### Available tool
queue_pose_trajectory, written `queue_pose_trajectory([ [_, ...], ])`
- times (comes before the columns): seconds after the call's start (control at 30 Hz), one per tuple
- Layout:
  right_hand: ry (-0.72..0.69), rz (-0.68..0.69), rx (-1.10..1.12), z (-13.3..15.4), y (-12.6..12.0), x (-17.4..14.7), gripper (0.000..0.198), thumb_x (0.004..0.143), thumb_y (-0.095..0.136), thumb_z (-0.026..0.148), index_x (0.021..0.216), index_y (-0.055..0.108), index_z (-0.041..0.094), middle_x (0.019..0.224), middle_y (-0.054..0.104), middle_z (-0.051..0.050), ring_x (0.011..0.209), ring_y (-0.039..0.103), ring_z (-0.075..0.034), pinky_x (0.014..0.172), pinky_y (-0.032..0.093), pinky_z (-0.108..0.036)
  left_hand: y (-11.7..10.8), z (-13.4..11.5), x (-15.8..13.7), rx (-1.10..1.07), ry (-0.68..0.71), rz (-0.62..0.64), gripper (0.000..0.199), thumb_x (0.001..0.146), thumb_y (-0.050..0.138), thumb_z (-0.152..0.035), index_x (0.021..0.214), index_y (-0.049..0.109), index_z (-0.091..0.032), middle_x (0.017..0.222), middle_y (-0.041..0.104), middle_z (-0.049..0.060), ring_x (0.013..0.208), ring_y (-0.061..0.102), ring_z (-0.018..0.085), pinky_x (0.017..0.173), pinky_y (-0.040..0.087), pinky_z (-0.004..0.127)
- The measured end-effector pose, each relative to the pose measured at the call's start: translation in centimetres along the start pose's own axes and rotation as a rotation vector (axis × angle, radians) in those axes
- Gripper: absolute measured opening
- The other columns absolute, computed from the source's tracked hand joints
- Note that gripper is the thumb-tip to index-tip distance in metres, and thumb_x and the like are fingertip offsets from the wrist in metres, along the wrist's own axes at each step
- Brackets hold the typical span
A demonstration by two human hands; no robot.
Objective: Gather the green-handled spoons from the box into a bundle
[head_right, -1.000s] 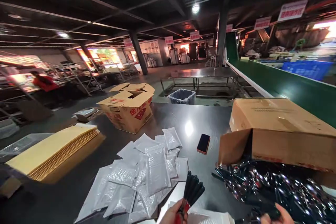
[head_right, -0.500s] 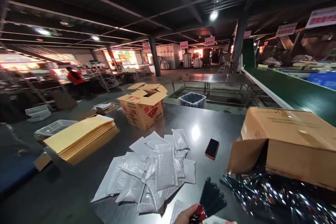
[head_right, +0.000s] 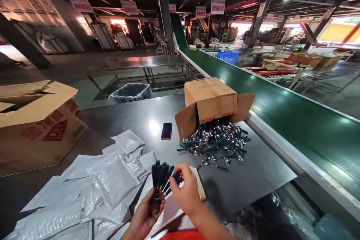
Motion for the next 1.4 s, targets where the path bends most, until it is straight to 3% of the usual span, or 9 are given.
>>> queue_pose_trajectory([
  [0.17, -0.053, 0.036, -0.063, 0.1, -0.4, -0.5, 0.019, 0.078, 0.041, 0.01, 0.09, 0.048, 0.023, 0.077, 0.06, 0.0, 0.069, 0.061, -0.016, 0.063, 0.049, -0.027, -0.2, -0.3, -0.4, 0.012, 0.024, -0.055, 0.027, 0.099, 0.046, -0.021, 0.075, 0.055, -0.016, 0.049, 0.061, -0.001, 0.04, 0.061, 0.013, 0.035, 0.049, 0.019],
  [0.4, -0.082, 0.25, 0.007, 0.6, -1.2, -0.6, 0.042, 0.087, 0.045, 0.017, 0.129, 0.047, 0.021, 0.11, 0.068, -0.008, 0.084, 0.065, -0.019, 0.075, 0.053, -0.031, -0.2, -0.2, -0.7, 0.083, 0.069, -0.045, 0.025, 0.097, 0.049, -0.02, 0.073, 0.056, -0.015, 0.05, 0.061, 0.0, 0.037, 0.059, 0.012, 0.035, 0.048, 0.018],
  [0.53, -0.109, 0.216, -0.032, 0.9, -1.3, -0.2, 0.012, 0.093, 0.049, 0.024, 0.1, 0.058, 0.022, 0.091, 0.069, -0.004, 0.079, 0.064, -0.017, 0.071, 0.048, -0.028, -0.1, 0.1, -1.1, 0.109, 0.052, -0.055, 0.027, 0.096, 0.052, -0.02, 0.07, 0.057, -0.014, 0.055, 0.067, 0.005, 0.043, 0.064, 0.015, 0.037, 0.049, 0.02],
  [0.67, -0.145, 0.169, -0.049, 0.7, -1.2, -0.2, 0.028, 0.097, 0.051, 0.034, 0.072, 0.049, 0.022, 0.067, 0.058, 0.001, 0.065, 0.056, -0.015, 0.06, 0.04, -0.025, -0.1, 0.1, -1.3, 0.147, 0.049, -0.045, 0.031, 0.097, 0.053, -0.022, 0.068, 0.06, -0.012, 0.055, 0.067, 0.007, 0.042, 0.063, 0.014, 0.038, 0.05, 0.02],
  [0.8, -0.104, 0.135, 0.017, 0.5, -1.4, -0.4, 0.015, 0.099, 0.049, 0.036, 0.1, 0.055, 0.022, 0.087, 0.066, -0.002, 0.072, 0.061, -0.016, 0.067, 0.049, -0.027, 0.0, 0.2, -1.1, 0.156, 0.073, -0.038, 0.031, 0.096, 0.055, -0.024, 0.068, 0.06, -0.012, 0.053, 0.066, 0.005, 0.04, 0.06, 0.012, 0.037, 0.048, 0.018],
  [0.9, -0.202, 0.228, 0.025, 0.9, -1.5, -0.2, 0.026, 0.1, 0.047, 0.034, 0.124, 0.051, 0.024, 0.107, 0.069, -0.006, 0.087, 0.067, -0.017, 0.077, 0.053, -0.029, -0.2, 0.3, -0.9, 0.134, 0.098, -0.049, 0.028, 0.095, 0.056, -0.022, 0.069, 0.06, -0.013, 0.053, 0.065, 0.004, 0.041, 0.062, 0.014, 0.035, 0.048, 0.019],
  [1.0, -0.318, 0.275, -0.018, 1.4, -1.5, 0.0, 0.025, 0.102, 0.044, 0.04, 0.117, 0.056, 0.024, 0.104, 0.07, -0.006, 0.093, 0.068, -0.019, 0.079, 0.053, -0.029, -0.3, 0.4, -0.9, 0.158, 0.09, -0.035, 0.029, 0.096, 0.054, -0.023, 0.069, 0.059, -0.013, 0.051, 0.064, 0.004, 0.034, 0.055, 0.011, 0.034, 0.047, 0.019],
  [1.2, -0.212, 0.115, -0.072, 1.0, -0.8, -0.6, 0.011, 0.095, 0.044, 0.025, 0.088, 0.052, 0.022, 0.076, 0.064, -0.001, 0.068, 0.062, -0.015, 0.064, 0.048, -0.025, -0.3, 0.3, -1.0, 0.15, 0.089, -0.046, 0.023, 0.096, 0.053, -0.022, 0.076, 0.059, -0.012, 0.056, 0.069, 0.006, 0.04, 0.062, 0.015, 0.034, 0.05, 0.021],
  [1.4, -0.155, 0.343, -0.172, 0.7, -1.2, 0.0, 0.038, 0.097, 0.043, 0.024, 0.134, 0.048, 0.018, 0.104, 0.073, -0.009, 0.092, 0.07, -0.022, 0.077, 0.054, -0.031, -0.5, 0.3, -0.9, 0.163, 0.08, -0.047, 0.025, 0.095, 0.056, -0.023, 0.073, 0.061, -0.012, 0.055, 0.069, 0.007, 0.04, 0.062, 0.014, 0.033, 0.048, 0.02],
])
Point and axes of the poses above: each hand's wrist, its own x-axis towards the middle knuckle, its own y-axis out of the palm, z = x × y, the point moved 2 cm from there along x, towards the middle knuckle
